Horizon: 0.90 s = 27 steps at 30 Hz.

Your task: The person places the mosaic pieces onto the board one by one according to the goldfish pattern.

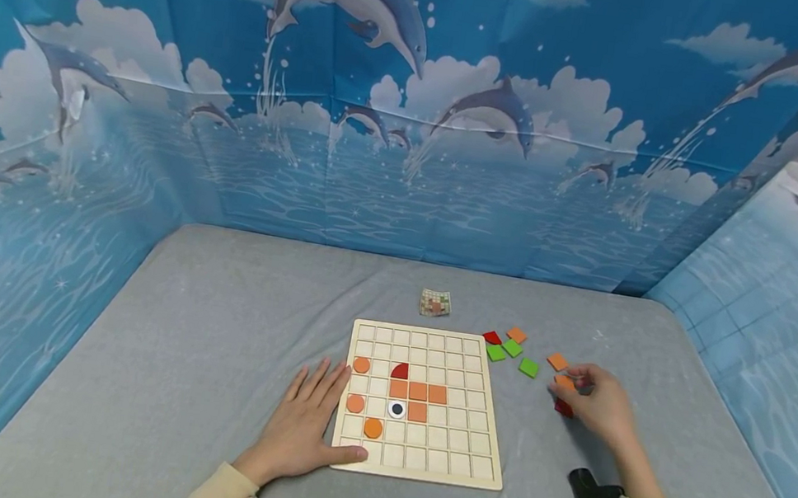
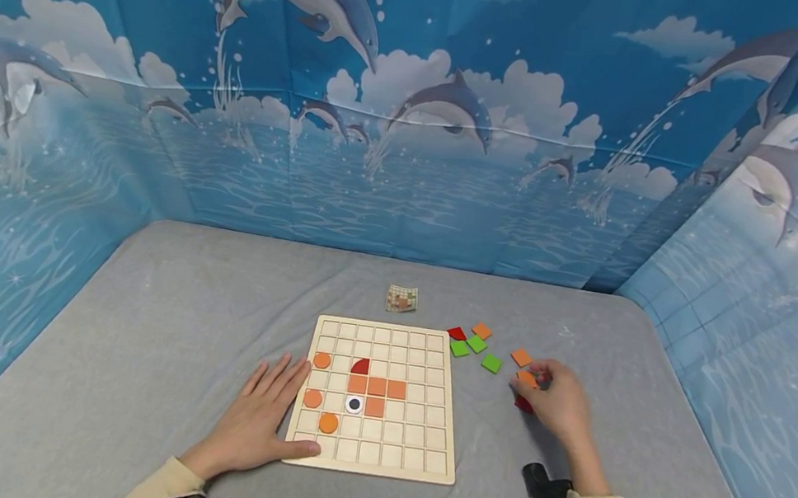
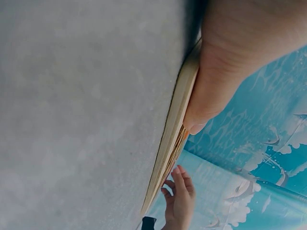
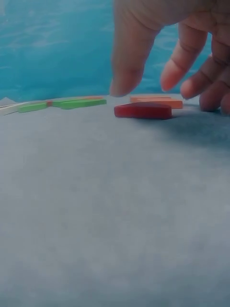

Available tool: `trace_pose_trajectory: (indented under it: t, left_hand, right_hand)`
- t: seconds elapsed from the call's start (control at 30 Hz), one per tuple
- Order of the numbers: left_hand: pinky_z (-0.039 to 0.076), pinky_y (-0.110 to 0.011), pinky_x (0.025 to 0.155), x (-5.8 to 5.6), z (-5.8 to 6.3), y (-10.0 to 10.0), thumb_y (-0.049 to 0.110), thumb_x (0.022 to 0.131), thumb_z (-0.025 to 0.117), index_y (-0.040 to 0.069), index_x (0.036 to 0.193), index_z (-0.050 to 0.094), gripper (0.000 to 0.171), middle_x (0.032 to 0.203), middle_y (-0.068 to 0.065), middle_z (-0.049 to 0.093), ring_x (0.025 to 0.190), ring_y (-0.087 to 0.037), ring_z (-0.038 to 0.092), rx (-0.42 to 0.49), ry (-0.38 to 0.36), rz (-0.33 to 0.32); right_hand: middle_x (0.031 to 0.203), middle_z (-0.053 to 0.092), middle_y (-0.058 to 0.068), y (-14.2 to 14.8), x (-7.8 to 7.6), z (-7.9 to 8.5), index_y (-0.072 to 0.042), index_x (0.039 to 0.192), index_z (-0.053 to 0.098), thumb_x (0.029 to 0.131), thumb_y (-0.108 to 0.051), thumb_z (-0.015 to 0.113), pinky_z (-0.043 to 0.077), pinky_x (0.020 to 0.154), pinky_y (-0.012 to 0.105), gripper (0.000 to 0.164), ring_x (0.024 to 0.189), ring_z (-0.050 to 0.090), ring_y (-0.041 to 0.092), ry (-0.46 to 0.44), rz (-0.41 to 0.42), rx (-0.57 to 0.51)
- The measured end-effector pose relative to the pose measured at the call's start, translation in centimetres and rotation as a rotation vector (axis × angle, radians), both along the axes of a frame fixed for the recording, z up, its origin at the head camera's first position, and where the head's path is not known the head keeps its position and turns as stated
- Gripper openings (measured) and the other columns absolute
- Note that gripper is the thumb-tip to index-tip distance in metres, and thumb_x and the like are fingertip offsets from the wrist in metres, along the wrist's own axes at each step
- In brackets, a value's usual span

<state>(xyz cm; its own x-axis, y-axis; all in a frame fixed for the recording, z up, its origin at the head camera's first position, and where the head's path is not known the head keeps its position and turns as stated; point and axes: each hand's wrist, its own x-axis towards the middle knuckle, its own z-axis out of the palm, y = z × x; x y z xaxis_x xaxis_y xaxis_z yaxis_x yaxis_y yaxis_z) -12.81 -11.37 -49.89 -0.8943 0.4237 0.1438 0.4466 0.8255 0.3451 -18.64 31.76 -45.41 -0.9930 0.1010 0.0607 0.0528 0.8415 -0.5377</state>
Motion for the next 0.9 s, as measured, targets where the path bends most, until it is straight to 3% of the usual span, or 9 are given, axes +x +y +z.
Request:
trace_pose_trajectory:
  t: [0.33, 0.9]
  left_hand:
    - [-0.001, -0.044, 0.113, 0.04, 0.51, 0.06, 0.083, 0.073, 0.045, 0.007, 0.152, 0.017, 0.113, 0.157, -0.007, 0.016, 0.143, -0.026, 0.005, -0.021, -0.038, 0.002]
    - [0.004, -0.048, 0.112, 0.04, 0.62, 0.06, 0.082, 0.073, 0.049, 0.003, 0.151, 0.022, 0.114, 0.155, -0.011, 0.021, 0.142, -0.03, 0.011, 0.014, -0.002, -0.008]
  right_hand:
    - [0.087, 0.052, 0.014, 0.19, -0.55, 0.4, 0.008, 0.108, 0.055, 0.084, -0.031, 0.072, 0.037, 0.054, 0.03, 0.049, 0.074, 0.047, 0.026, -0.165, -0.084, 0.015]
    - [0.085, 0.057, 0.012, 0.25, -0.79, 0.67, 0.006, 0.105, 0.058, 0.084, -0.029, 0.072, 0.039, 0.054, 0.03, 0.043, 0.07, 0.05, 0.022, -0.204, -0.047, 0.06]
